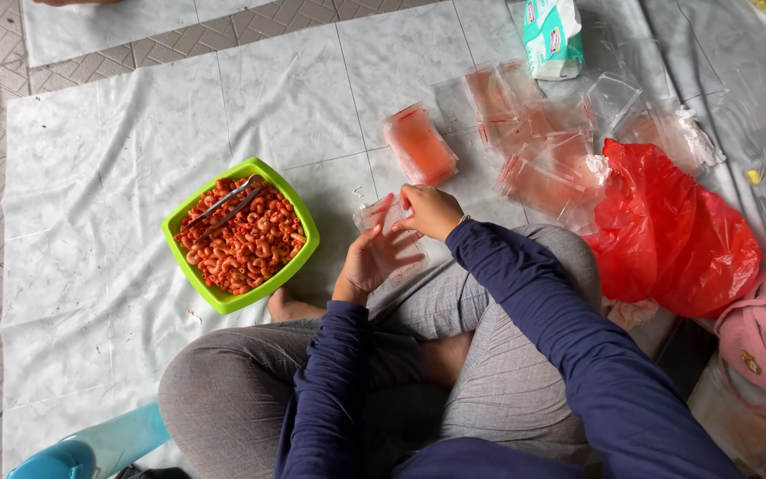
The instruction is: Organizing and stacking small plastic bags on the floor
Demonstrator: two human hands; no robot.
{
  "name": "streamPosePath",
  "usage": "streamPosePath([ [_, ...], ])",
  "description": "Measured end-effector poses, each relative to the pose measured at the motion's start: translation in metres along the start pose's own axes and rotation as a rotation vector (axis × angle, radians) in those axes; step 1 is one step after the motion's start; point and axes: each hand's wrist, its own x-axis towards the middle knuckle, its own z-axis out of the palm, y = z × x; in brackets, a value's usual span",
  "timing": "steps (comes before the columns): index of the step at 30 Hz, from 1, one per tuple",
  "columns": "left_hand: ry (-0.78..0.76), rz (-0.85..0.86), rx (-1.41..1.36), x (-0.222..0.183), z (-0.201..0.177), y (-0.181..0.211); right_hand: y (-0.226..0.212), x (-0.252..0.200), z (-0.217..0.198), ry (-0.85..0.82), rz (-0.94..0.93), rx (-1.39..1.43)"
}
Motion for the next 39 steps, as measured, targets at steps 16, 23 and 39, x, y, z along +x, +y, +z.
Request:
streamPosePath([
  [16,0.127,0.076,0.162,0.019,-0.048,0.003,0.332,0.023,-0.043,-0.072,0.561,-0.228],
  [23,0.114,0.042,0.282,0.023,-0.045,0.002,0.28,-0.013,-0.063,-0.168,0.645,-0.211],
  [39,0.15,0.063,0.341,0.021,-0.035,0.007,0.311,-0.012,-0.052,-0.099,0.599,-0.382],
])
